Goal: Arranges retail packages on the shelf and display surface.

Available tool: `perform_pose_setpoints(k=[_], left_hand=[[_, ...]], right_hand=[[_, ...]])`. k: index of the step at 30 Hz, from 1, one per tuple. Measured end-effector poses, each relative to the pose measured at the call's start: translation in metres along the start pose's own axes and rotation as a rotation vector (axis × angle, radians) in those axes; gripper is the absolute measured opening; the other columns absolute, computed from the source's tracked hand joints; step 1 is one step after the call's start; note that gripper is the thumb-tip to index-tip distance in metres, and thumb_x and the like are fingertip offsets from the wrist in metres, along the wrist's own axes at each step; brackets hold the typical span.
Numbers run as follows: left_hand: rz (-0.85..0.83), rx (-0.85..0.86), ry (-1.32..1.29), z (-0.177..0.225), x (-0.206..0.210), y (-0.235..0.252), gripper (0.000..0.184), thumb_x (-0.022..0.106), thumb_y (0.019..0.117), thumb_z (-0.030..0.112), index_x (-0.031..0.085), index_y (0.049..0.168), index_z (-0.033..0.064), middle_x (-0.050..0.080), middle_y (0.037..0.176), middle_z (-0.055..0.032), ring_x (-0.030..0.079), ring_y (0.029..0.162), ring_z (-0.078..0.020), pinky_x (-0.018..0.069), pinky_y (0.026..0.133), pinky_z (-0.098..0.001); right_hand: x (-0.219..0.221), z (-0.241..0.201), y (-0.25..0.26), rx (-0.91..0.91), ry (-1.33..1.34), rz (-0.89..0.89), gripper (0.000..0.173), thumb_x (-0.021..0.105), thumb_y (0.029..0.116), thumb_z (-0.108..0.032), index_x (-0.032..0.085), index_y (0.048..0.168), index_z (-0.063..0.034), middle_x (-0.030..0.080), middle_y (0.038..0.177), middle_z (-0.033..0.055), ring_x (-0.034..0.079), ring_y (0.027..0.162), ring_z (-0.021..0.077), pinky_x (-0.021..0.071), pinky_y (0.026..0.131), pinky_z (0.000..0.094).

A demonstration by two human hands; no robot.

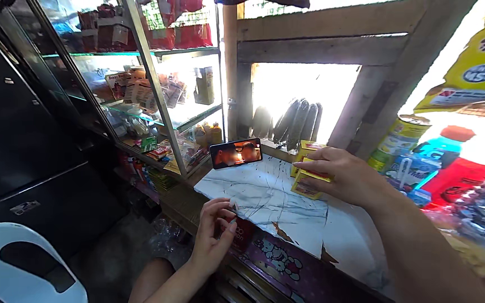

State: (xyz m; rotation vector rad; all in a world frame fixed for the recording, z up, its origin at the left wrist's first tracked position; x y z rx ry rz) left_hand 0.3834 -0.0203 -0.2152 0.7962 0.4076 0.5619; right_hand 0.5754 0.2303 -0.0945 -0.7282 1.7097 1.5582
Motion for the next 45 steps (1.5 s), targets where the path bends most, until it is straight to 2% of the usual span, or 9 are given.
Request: perform_pose_setpoints(k=[4, 9, 16, 20, 24, 27, 31, 38, 45], left_hand=[[-0.062, -0.112, -0.138, 0.005, -0.001, 0.006, 0.042, 0.054, 0.1049, 0.029, 0.046, 0.142, 0.0093, 0.056, 0.141, -0.0038, 0.065, 0.108, -0.0093, 0.0581, 0.083, -0.0276], [-0.420, -0.433, -0.480, 0.023, 0.027, 0.012, 0.078, 0.052, 0.0996, 0.058, 0.040, 0.151, 0.0007, 0.059, 0.142, -0.0054, 0.061, 0.123, -0.0128, 0.0532, 0.099, -0.0337], [-0.672, -0.518, -0.756, 0.032, 0.056, 0.008, 0.049, 0.066, 0.0977, 0.022, 0.043, 0.138, 0.0053, 0.067, 0.116, 0.0087, 0.066, 0.104, -0.0007, 0.0550, 0.093, -0.0241], [-0.536, -0.389, -0.607, 0.035, 0.031, 0.013, 0.068, 0.076, 0.0899, 0.027, 0.041, 0.143, 0.0016, 0.068, 0.123, 0.0029, 0.067, 0.108, -0.0059, 0.0574, 0.095, -0.0287], [-0.086, -0.255, -0.321, 0.036, -0.036, 0.023, 0.079, 0.082, 0.0838, 0.032, 0.038, 0.145, 0.0084, 0.072, 0.118, 0.0078, 0.070, 0.105, -0.0053, 0.0602, 0.092, -0.0285], [0.314, -0.201, -0.178, 0.038, -0.098, 0.042, 0.087, 0.087, 0.0775, 0.028, 0.035, 0.143, 0.0026, 0.070, 0.116, 0.0011, 0.070, 0.105, -0.0113, 0.0601, 0.092, -0.0329], [0.614, -0.045, -0.148, 0.049, -0.164, 0.084, 0.058, 0.068, 0.0934, 0.017, 0.036, 0.141, 0.0160, 0.066, 0.118, 0.0003, 0.070, 0.102, -0.0163, 0.0609, 0.089, -0.0386], [0.616, -0.127, 0.063, 0.044, -0.194, 0.186, 0.073, 0.066, 0.0973, 0.021, 0.021, 0.153, 0.0083, 0.052, 0.136, -0.0117, 0.063, 0.115, -0.0191, 0.0577, 0.093, -0.0376], [0.343, -0.278, 0.479, -0.017, -0.185, 0.253, 0.069, 0.072, 0.0894, 0.007, 0.036, 0.147, -0.0027, 0.056, 0.134, -0.0239, 0.064, 0.111, -0.0294, 0.0548, 0.092, -0.0461]], right_hand=[[-0.004, -0.018, 0.002, -0.012, 0.470, 0.062, 0.040, 0.072, 0.0881, -0.042, 0.076, 0.120, -0.0181, 0.067, 0.122, -0.0006, 0.062, 0.114, 0.0092, 0.0555, 0.093, 0.0285], [0.016, -0.046, 0.001, -0.165, 1.181, -0.386, 0.040, 0.075, 0.0916, -0.041, 0.072, 0.127, -0.0220, 0.066, 0.130, -0.0078, 0.061, 0.117, 0.0042, 0.0542, 0.096, 0.0221], [0.028, -0.061, 0.001, -0.223, 1.372, -0.644, 0.041, 0.076, 0.0919, -0.030, 0.068, 0.131, -0.0193, 0.064, 0.134, -0.0031, 0.062, 0.122, 0.0097, 0.0552, 0.099, 0.0261], [0.025, -0.037, 0.003, 0.043, 1.155, -0.283, 0.052, 0.069, 0.0943, -0.045, 0.063, 0.138, -0.0185, 0.059, 0.144, -0.0015, 0.060, 0.125, 0.0123, 0.0562, 0.096, 0.0286], [0.034, -0.005, 0.005, 0.200, 0.481, 0.072, 0.040, 0.060, 0.0996, -0.037, 0.070, 0.128, -0.0109, 0.066, 0.131, 0.0089, 0.067, 0.110, 0.0163, 0.0580, 0.091, 0.0337], [0.042, 0.006, 0.002, 0.097, 0.293, 0.083, 0.033, 0.058, 0.1011, -0.032, 0.075, 0.120, -0.0108, 0.072, 0.119, 0.0121, 0.071, 0.100, 0.0190, 0.0586, 0.088, 0.0356], [0.046, 0.004, 0.003, 0.112, 0.332, 0.058, 0.034, 0.055, 0.1026, -0.031, 0.074, 0.121, -0.0101, 0.074, 0.114, 0.0098, 0.072, 0.097, 0.0160, 0.0591, 0.086, 0.0313], [0.051, 0.002, 0.001, 0.118, 0.378, 0.036, 0.037, 0.054, 0.1024, -0.032, 0.073, 0.125, -0.0095, 0.076, 0.108, 0.0087, 0.072, 0.093, 0.0129, 0.0586, 0.084, 0.0282], [0.058, 0.006, 0.001, 0.188, 0.385, -0.039, 0.034, 0.057, 0.1024, -0.027, 0.071, 0.128, -0.0093, 0.075, 0.109, 0.0113, 0.072, 0.095, 0.0172, 0.0587, 0.087, 0.0344]])
Point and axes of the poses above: each hand's wrist, its own y-axis towards the middle knuckle, its own x-axis out of the palm, z = x × y, the point moved 3 cm from there along y, towards the middle knuckle
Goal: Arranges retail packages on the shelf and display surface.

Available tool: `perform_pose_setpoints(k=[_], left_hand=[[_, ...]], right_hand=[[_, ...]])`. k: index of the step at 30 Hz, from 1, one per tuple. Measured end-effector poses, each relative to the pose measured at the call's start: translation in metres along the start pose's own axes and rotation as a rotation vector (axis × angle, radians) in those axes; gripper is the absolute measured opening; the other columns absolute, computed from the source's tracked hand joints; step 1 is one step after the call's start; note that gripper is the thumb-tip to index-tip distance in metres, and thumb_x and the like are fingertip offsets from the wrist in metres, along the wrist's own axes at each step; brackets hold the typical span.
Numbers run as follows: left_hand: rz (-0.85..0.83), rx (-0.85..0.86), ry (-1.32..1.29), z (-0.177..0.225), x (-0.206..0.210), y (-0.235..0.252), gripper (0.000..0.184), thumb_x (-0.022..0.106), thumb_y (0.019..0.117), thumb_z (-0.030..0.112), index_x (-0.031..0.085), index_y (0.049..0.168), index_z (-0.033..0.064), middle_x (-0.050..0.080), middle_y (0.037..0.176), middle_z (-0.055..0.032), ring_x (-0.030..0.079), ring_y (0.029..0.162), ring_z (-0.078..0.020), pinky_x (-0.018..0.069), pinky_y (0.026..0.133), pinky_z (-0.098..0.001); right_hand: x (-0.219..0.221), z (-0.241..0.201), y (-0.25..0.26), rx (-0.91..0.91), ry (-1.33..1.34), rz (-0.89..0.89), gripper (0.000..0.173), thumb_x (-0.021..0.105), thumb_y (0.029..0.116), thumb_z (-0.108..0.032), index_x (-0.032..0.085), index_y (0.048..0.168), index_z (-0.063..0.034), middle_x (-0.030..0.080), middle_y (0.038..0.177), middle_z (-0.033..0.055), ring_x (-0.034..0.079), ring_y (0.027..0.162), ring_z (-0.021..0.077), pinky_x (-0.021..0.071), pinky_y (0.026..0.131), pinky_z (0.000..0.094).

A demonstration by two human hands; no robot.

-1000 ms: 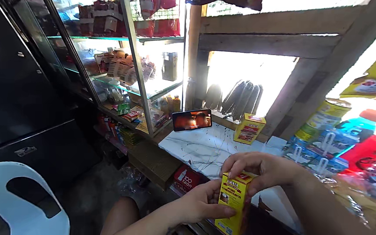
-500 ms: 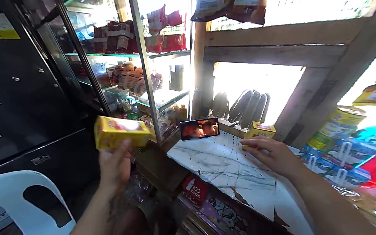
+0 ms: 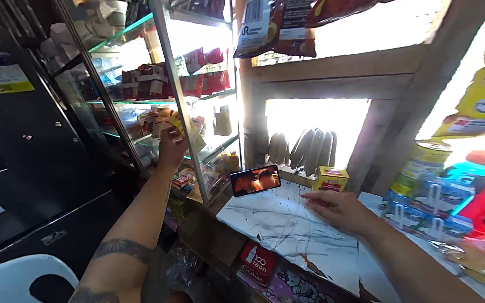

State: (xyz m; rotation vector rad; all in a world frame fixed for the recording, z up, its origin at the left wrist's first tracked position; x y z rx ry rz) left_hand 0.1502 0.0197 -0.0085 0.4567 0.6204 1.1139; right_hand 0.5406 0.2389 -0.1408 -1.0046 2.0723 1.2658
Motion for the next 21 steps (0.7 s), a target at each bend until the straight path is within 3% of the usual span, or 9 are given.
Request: perform_pose_setpoints(k=[4, 10, 13, 16, 21], left_hand=[[-0.146, 0.075, 0.118, 0.001, 0.021, 0.019, 0.073, 0.081, 0.0878, 0.025, 0.043, 0.144, -0.0018, 0.061, 0.130, -0.0233, 0.065, 0.115, -0.0298, 0.0536, 0.099, -0.0479], [-0.239, -0.003, 0.150, 0.004, 0.043, 0.037, 0.079, 0.081, 0.0878, 0.034, 0.040, 0.146, 0.0011, 0.057, 0.129, -0.0248, 0.065, 0.108, -0.0346, 0.0563, 0.088, -0.0529], [-0.272, 0.248, 0.079, -0.050, 0.037, 0.067, 0.079, 0.080, 0.0880, 0.037, 0.041, 0.145, 0.0001, 0.058, 0.124, -0.0243, 0.070, 0.096, -0.0290, 0.0642, 0.068, -0.0435], [-0.284, 0.000, 0.093, -0.027, 0.038, 0.054, 0.075, 0.079, 0.0909, 0.026, 0.037, 0.149, 0.0030, 0.055, 0.132, -0.0239, 0.067, 0.107, -0.0324, 0.0596, 0.084, -0.0486], [-0.310, -0.076, 0.203, 0.004, 0.048, 0.048, 0.079, 0.077, 0.0921, 0.026, 0.030, 0.150, -0.0002, 0.056, 0.130, -0.0274, 0.066, 0.107, -0.0364, 0.0581, 0.087, -0.0506]], right_hand=[[0.000, 0.000, 0.000, 0.030, 0.012, -0.026, 0.034, 0.058, 0.1022, -0.027, 0.071, 0.129, -0.0112, 0.075, 0.108, 0.0088, 0.071, 0.094, 0.0150, 0.0582, 0.087, 0.0324], [0.001, 0.001, 0.002, 0.057, 0.019, -0.094, 0.034, 0.056, 0.1041, -0.028, 0.069, 0.131, -0.0125, 0.074, 0.110, 0.0093, 0.070, 0.096, 0.0157, 0.0567, 0.089, 0.0336], [0.000, 0.000, 0.001, 0.040, -0.001, -0.085, 0.033, 0.054, 0.1052, -0.028, 0.071, 0.130, -0.0133, 0.074, 0.111, 0.0091, 0.070, 0.096, 0.0148, 0.0567, 0.089, 0.0325], [0.001, -0.002, 0.002, 0.038, -0.014, -0.083, 0.032, 0.054, 0.1051, -0.028, 0.072, 0.128, -0.0140, 0.073, 0.112, 0.0091, 0.070, 0.096, 0.0151, 0.0566, 0.088, 0.0327], [0.003, -0.002, 0.002, 0.034, -0.029, -0.106, 0.033, 0.053, 0.1055, -0.030, 0.072, 0.127, -0.0140, 0.073, 0.112, 0.0088, 0.070, 0.097, 0.0152, 0.0565, 0.088, 0.0328]])
Point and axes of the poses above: each hand's wrist, its own y-axis towards the middle knuckle, its own x-axis out of the palm, z = x × y, the point moved 3 cm from there along y, towards the middle knuckle
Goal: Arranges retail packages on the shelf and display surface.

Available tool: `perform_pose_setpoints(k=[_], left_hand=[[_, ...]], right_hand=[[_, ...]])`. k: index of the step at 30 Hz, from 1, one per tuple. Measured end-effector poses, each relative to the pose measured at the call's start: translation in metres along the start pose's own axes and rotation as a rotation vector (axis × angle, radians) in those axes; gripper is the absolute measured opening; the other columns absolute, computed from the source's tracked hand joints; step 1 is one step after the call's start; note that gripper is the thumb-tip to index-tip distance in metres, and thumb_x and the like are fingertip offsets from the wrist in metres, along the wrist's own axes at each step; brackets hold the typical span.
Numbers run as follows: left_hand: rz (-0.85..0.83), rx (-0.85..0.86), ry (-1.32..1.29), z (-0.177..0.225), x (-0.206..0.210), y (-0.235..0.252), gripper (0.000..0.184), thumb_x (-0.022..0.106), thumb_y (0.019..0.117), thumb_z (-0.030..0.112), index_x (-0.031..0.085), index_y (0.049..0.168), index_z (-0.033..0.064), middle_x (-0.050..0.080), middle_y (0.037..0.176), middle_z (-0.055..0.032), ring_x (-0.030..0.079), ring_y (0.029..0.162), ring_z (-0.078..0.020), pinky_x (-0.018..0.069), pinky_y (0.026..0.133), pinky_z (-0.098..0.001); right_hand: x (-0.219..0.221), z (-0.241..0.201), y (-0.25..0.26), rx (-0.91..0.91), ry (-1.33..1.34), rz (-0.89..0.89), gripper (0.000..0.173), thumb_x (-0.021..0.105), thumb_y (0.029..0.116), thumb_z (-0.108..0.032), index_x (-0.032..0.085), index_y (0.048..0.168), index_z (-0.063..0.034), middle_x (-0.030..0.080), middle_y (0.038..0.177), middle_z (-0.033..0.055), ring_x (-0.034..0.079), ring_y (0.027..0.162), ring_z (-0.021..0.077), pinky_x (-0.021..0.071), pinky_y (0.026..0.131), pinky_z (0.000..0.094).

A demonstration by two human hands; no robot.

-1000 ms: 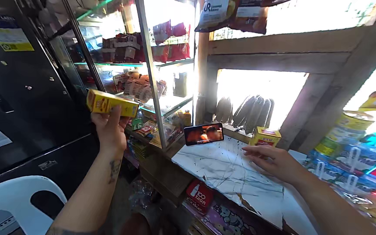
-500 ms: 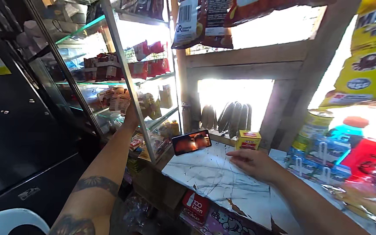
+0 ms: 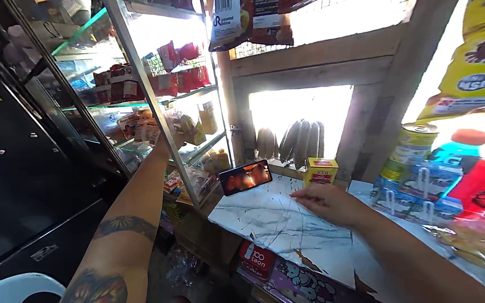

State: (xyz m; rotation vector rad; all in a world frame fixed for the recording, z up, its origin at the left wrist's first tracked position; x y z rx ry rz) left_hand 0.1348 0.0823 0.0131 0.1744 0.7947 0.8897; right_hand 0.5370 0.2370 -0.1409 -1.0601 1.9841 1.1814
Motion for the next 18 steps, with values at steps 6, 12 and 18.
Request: perform_pose_setpoints(k=[6, 12, 18], left_hand=[[0.016, -0.047, 0.004, 0.004, 0.017, 0.011, 0.082, 0.078, 0.0905, 0.033, 0.030, 0.149, 0.0024, 0.060, 0.129, -0.0226, 0.066, 0.111, -0.0325, 0.0560, 0.092, -0.0502], [0.016, -0.062, -0.047, -0.014, 0.019, 0.022, 0.073, 0.077, 0.0916, 0.021, 0.034, 0.149, 0.0049, 0.060, 0.128, -0.0212, 0.066, 0.108, -0.0284, 0.0561, 0.092, -0.0462], [0.023, -0.043, -0.066, -0.016, 0.018, 0.020, 0.076, 0.081, 0.0886, 0.027, 0.038, 0.148, 0.0085, 0.060, 0.130, -0.0195, 0.066, 0.107, -0.0278, 0.0571, 0.089, -0.0462]], right_hand=[[0.000, 0.001, -0.001, -0.037, 0.004, 0.027, 0.033, 0.053, 0.1054, -0.030, 0.073, 0.126, -0.0131, 0.074, 0.112, 0.0093, 0.071, 0.097, 0.0169, 0.0573, 0.088, 0.0339], [0.001, -0.001, -0.002, -0.046, 0.000, 0.030, 0.033, 0.053, 0.1048, -0.031, 0.074, 0.123, -0.0139, 0.074, 0.109, 0.0087, 0.070, 0.096, 0.0167, 0.0572, 0.087, 0.0348], [-0.014, -0.010, -0.007, -0.008, -0.112, 0.341, 0.029, 0.058, 0.1007, -0.019, 0.074, 0.124, -0.0156, 0.072, 0.095, 0.0066, 0.067, 0.078, 0.0172, 0.0581, 0.071, 0.0404]])
Point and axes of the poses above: each hand's wrist, its own y-axis towards the middle knuckle, its own x-axis out of the palm, z = x × y, the point moved 3 cm from there along y, towards the middle knuckle
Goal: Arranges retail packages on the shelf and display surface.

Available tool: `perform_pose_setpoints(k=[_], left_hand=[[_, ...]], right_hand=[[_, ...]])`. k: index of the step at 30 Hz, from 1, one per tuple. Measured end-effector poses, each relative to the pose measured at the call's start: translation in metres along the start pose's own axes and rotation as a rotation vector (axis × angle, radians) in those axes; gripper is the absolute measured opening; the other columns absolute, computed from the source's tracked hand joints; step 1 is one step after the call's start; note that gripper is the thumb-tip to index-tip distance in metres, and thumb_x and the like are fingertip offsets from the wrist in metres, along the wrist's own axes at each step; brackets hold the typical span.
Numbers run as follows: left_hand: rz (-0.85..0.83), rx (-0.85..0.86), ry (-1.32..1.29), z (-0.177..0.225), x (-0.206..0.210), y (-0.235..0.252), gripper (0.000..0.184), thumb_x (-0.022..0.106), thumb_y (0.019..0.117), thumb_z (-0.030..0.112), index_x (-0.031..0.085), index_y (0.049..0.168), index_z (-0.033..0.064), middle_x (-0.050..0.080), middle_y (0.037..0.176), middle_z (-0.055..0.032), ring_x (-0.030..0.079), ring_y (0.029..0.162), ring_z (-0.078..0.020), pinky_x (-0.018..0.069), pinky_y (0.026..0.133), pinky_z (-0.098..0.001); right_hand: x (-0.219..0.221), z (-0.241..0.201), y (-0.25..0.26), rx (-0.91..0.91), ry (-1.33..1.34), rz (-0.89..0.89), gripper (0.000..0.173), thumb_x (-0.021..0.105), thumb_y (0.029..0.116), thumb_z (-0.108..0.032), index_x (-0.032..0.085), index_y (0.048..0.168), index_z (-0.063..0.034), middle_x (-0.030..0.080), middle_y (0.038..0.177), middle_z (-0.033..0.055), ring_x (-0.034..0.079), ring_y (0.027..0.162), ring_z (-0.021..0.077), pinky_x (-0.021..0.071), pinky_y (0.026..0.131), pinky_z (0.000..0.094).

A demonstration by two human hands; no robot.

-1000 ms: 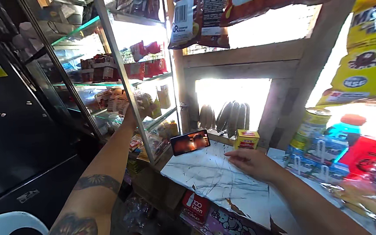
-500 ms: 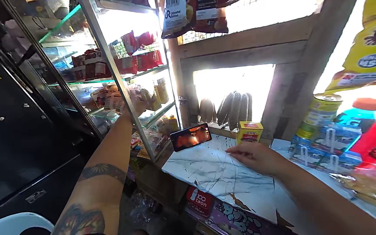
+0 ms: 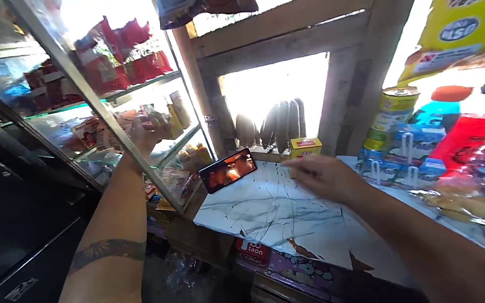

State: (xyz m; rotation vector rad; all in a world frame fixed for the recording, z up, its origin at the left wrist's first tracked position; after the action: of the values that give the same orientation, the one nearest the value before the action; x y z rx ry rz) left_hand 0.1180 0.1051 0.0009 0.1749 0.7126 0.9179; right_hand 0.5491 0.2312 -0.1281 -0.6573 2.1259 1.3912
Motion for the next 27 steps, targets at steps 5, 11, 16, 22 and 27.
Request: perform_pose_setpoints(k=[5, 11, 16, 22, 27], left_hand=[[0.002, -0.015, -0.002, 0.011, -0.005, -0.012, 0.065, 0.072, 0.0959, 0.019, 0.037, 0.150, 0.0060, 0.055, 0.137, -0.0211, 0.064, 0.111, -0.0258, 0.0551, 0.091, -0.0428], [0.042, -0.004, 0.032, 0.005, -0.008, -0.012, 0.072, 0.079, 0.0883, 0.035, 0.043, 0.146, 0.0127, 0.056, 0.129, -0.0171, 0.059, 0.104, -0.0234, 0.0512, 0.088, -0.0452], [0.037, -0.025, 0.047, 0.007, -0.005, -0.010, 0.069, 0.078, 0.0897, 0.029, 0.041, 0.146, 0.0143, 0.061, 0.118, -0.0131, 0.060, 0.087, -0.0164, 0.0527, 0.076, -0.0368], [-0.026, -0.004, 0.033, 0.004, 0.000, -0.005, 0.069, 0.074, 0.0938, 0.023, 0.034, 0.149, 0.0111, 0.061, 0.107, -0.0097, 0.062, 0.077, -0.0097, 0.0542, 0.070, -0.0282], [-0.071, -0.001, 0.122, 0.018, -0.001, -0.017, 0.052, 0.066, 0.0984, 0.013, 0.044, 0.145, 0.0051, 0.063, 0.119, -0.0144, 0.065, 0.093, -0.0151, 0.0556, 0.082, -0.0338]], right_hand=[[-0.030, 0.002, 0.004, 0.039, -0.150, 0.296, 0.038, 0.054, 0.0992, -0.020, 0.067, 0.134, -0.0133, 0.065, 0.112, 0.0175, 0.063, 0.098, 0.0324, 0.0535, 0.082, 0.0496], [-0.032, 0.015, 0.005, 0.055, -0.143, 0.348, 0.040, 0.058, 0.0961, -0.021, 0.067, 0.134, -0.0122, 0.061, 0.131, 0.0195, 0.056, 0.120, 0.0391, 0.0467, 0.098, 0.0542], [-0.027, 0.022, 0.005, 0.077, -0.118, 0.295, 0.042, 0.059, 0.0949, -0.023, 0.066, 0.135, -0.0142, 0.055, 0.143, 0.0173, 0.050, 0.131, 0.0406, 0.0404, 0.106, 0.0576], [-0.025, 0.027, 0.002, 0.107, -0.090, 0.261, 0.040, 0.058, 0.0953, -0.027, 0.068, 0.133, -0.0155, 0.051, 0.147, 0.0165, 0.047, 0.135, 0.0401, 0.0374, 0.109, 0.0591], [-0.027, 0.029, 0.003, 0.080, -0.084, 0.259, 0.041, 0.060, 0.0950, -0.025, 0.068, 0.133, -0.0109, 0.054, 0.144, 0.0210, 0.049, 0.132, 0.0417, 0.0387, 0.109, 0.0576]])
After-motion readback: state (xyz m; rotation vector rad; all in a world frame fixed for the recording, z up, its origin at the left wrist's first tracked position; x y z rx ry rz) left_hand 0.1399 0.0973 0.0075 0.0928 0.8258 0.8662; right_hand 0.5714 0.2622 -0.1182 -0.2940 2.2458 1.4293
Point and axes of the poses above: each hand's wrist, its own y-axis towards the middle knuckle, its own x-axis out of the palm, z = x × y, the point moved 3 cm from there along y, towards the middle knuckle
